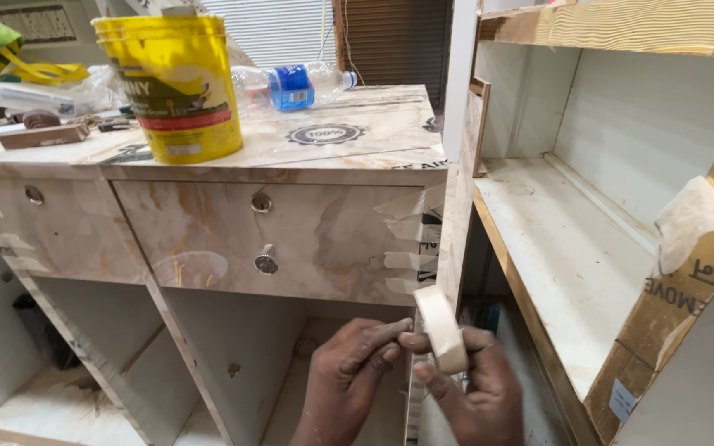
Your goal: The person applies masking tape along the vertical edge of a wooden cabinet. They tear off pieces of tape and press them onto the edge, working from the bottom upward.
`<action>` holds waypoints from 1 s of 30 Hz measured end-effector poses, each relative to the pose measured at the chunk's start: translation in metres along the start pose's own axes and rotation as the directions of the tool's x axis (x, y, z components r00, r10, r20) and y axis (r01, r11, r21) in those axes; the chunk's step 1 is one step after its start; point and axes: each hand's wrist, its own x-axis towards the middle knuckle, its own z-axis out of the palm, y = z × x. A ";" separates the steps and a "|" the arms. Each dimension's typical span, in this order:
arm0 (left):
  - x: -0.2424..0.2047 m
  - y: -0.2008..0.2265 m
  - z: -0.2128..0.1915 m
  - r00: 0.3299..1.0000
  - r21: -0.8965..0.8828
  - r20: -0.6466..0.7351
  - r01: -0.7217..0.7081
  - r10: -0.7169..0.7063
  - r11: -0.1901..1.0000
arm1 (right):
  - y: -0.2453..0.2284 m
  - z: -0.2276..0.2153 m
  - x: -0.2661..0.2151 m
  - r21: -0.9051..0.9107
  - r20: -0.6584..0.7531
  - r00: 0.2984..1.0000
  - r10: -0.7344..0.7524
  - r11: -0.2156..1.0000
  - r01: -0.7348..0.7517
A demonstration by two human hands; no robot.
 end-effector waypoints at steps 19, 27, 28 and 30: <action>0.016 0.029 -0.020 0.991 0.665 0.096 -0.137 0.098 0.734 | -0.037 -0.019 0.014 -0.701 0.068 0.849 -0.524 0.580 0.414; 0.047 0.073 -0.002 0.989 0.144 0.117 -0.106 0.090 0.984 | -0.057 -0.007 0.023 -0.772 0.221 0.866 -0.449 0.462 0.436; 0.052 0.073 0.000 0.991 0.120 0.109 -0.096 0.083 0.988 | -0.061 -0.007 0.023 -0.751 0.218 0.867 -0.448 0.490 0.442; 0.059 0.072 0.001 0.992 0.096 0.088 -0.104 0.096 0.990 | -0.069 -0.008 0.023 -0.709 0.212 0.869 -0.446 0.542 0.451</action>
